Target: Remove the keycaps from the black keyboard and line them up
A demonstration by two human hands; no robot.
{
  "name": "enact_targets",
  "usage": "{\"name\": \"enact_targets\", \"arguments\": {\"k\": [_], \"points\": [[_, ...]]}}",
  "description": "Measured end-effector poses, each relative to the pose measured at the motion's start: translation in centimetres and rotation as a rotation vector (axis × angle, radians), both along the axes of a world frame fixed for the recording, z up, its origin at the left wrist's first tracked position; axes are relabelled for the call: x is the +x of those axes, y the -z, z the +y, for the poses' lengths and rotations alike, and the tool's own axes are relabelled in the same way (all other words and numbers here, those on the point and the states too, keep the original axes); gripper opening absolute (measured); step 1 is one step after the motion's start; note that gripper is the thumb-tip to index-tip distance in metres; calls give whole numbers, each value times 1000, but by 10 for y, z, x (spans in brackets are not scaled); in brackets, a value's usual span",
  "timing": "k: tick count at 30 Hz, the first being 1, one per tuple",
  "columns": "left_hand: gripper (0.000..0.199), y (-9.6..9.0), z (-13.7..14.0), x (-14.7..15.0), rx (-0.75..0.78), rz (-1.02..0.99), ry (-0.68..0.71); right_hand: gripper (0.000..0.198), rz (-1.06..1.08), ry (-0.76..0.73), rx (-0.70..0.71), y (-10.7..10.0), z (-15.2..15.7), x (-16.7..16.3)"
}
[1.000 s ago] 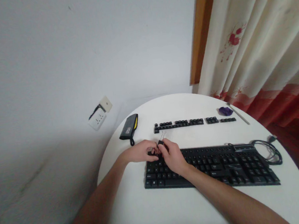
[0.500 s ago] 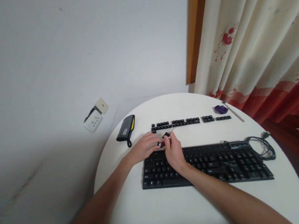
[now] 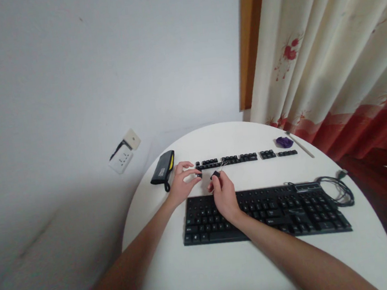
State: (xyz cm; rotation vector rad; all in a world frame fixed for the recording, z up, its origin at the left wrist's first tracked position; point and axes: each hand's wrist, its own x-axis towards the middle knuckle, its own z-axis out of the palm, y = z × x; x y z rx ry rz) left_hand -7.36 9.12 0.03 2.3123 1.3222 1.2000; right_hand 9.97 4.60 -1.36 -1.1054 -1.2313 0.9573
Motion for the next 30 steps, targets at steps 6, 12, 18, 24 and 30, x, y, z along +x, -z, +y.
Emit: {"name": "enact_targets", "arguments": {"k": [6,12,18,24,30], "points": [[16,22,15,8,-46,132,-106,27,6,-7,10,1,-1,-1],[15,23,22,9,-69,247,-120,28,10,-3,26,3,0,-1],[25,19,24,9,-63,281,-116,29,6,-6,27,4,0,-1],[54,18,26,12,-56,237,-170,29,6,-17,35,3,-1,-2],[59,18,32,14,-69,268,-210,28,7,-30,37,0,-3,-1]]}}
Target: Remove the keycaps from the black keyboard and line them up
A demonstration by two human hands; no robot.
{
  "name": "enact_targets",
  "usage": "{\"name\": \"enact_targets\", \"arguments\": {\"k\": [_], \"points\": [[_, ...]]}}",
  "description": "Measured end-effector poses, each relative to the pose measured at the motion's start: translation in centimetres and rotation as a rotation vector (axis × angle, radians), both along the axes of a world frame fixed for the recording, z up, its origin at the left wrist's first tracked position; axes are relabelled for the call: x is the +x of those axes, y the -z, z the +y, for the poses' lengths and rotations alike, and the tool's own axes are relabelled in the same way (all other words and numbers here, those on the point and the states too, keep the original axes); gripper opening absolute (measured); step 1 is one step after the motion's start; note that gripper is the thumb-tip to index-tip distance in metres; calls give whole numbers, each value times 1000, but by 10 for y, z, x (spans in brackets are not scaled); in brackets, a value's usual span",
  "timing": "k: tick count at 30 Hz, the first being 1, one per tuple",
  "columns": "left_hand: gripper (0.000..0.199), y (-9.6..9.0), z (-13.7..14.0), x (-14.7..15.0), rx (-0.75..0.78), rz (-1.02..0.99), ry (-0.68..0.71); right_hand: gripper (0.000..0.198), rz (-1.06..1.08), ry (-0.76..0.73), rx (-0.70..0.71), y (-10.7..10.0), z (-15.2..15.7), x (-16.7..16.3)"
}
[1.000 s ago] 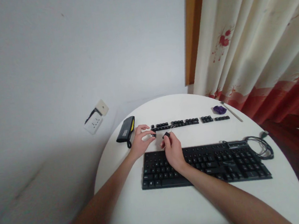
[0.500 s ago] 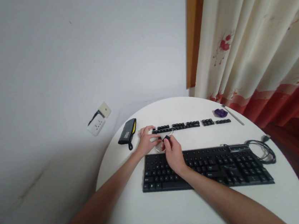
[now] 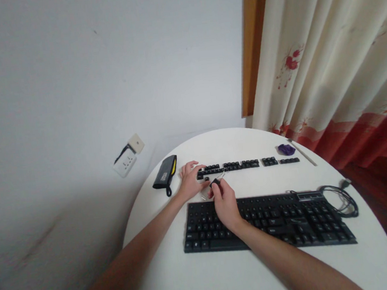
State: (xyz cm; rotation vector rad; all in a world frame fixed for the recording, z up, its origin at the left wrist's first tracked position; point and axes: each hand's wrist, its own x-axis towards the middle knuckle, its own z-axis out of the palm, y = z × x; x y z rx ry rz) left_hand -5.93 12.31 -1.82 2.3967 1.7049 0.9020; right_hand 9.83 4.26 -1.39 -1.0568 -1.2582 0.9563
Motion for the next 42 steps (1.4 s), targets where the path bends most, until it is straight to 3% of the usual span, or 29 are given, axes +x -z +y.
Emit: {"name": "enact_targets", "arguments": {"k": [42], "points": [[68,3,4,0,-33,12,-97,25,10,-35,15,-2,-3,0]]}}
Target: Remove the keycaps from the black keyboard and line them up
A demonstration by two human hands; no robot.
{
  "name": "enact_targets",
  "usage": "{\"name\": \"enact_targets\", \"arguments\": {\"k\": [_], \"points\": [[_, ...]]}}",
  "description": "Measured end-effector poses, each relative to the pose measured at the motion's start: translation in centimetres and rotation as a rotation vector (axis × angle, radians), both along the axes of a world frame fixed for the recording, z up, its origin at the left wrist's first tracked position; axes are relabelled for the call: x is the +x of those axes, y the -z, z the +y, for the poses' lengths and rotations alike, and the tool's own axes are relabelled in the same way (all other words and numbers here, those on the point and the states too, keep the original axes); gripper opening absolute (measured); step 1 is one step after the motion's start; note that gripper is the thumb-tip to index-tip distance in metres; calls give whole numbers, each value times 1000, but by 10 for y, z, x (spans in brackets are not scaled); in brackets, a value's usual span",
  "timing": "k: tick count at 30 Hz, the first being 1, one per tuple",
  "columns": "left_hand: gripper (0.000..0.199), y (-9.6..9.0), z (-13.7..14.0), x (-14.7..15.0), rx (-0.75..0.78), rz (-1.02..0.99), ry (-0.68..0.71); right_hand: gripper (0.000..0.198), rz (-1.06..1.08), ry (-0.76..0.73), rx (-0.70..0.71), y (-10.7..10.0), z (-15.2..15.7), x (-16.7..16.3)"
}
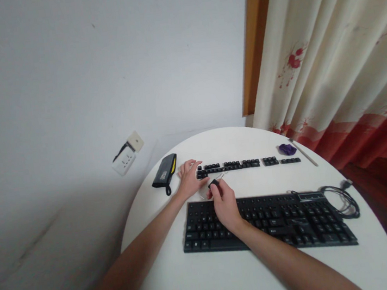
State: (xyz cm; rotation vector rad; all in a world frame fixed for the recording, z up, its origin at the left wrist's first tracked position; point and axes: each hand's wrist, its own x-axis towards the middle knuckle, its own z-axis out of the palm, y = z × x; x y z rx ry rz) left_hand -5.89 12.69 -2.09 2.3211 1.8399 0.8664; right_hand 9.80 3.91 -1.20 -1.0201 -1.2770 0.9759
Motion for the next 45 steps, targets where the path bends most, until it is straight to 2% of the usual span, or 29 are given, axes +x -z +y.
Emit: {"name": "enact_targets", "arguments": {"k": [29,34,36,39,42,45], "points": [[70,6,3,-7,11,-38,7,25,-6,-8,1,1,0,0],[64,3,1,-9,27,-118,36,25,-90,-1,38,-11,-4,4],[56,-1,-3,-12,29,-177,102,24,-172,-87,67,-20,-7,7],[37,-12,-11,-16,-36,-251,312,23,-353,-195,134,-30,-14,13],[21,-25,-19,-19,-224,-303,529,21,-515,-260,204,-30,-18,16],[14,-37,-25,-22,-449,-283,685,17,-577,-322,219,-23,-19,18]]}}
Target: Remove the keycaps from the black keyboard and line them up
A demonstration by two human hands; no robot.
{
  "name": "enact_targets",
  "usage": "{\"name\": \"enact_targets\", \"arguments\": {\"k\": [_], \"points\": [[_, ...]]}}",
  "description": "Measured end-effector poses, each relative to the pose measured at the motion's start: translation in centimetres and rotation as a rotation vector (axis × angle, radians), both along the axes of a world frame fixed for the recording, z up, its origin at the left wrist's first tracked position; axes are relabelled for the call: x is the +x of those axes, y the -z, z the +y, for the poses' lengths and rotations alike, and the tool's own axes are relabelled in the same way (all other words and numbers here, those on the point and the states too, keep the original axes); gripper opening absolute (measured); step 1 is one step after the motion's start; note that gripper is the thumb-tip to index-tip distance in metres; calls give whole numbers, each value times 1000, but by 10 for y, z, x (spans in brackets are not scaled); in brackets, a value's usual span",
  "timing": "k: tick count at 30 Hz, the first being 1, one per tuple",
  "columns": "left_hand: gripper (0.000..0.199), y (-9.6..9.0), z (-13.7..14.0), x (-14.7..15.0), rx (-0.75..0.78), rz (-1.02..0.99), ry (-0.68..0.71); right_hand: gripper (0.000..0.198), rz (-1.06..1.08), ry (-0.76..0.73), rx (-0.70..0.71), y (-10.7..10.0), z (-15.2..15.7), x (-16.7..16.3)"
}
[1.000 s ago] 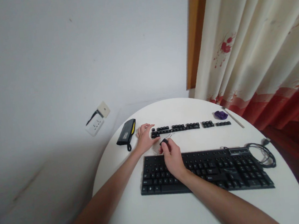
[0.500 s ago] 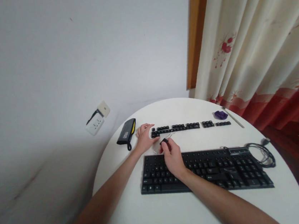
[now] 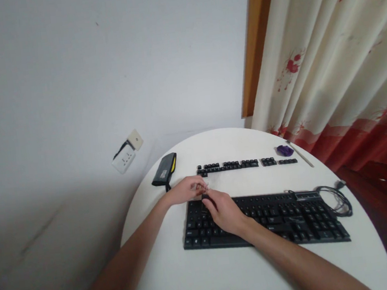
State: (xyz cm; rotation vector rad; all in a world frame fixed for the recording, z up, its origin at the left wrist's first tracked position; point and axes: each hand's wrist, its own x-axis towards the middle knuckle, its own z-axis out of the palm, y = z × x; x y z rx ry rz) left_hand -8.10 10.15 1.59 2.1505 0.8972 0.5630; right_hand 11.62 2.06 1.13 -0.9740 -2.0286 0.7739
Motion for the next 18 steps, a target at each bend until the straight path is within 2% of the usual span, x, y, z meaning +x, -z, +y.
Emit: {"name": "enact_targets", "arguments": {"k": [3,7,10,15,18], "points": [[12,-10,-6,-4,-139,126,157,15,-28,-29,-3,5,0,1],[27,-21,-14,-9,-251,271,283,14,-85,-159,48,4,-3,3],[39,-24,-17,-7,-205,311,324,13,-172,-243,140,2,-5,5],[42,-20,-22,4,-62,378,334,12,-316,-271,306,6,-4,7],[41,-20,-27,9,-83,419,254,12,-273,-206,261,8,-2,7]]}}
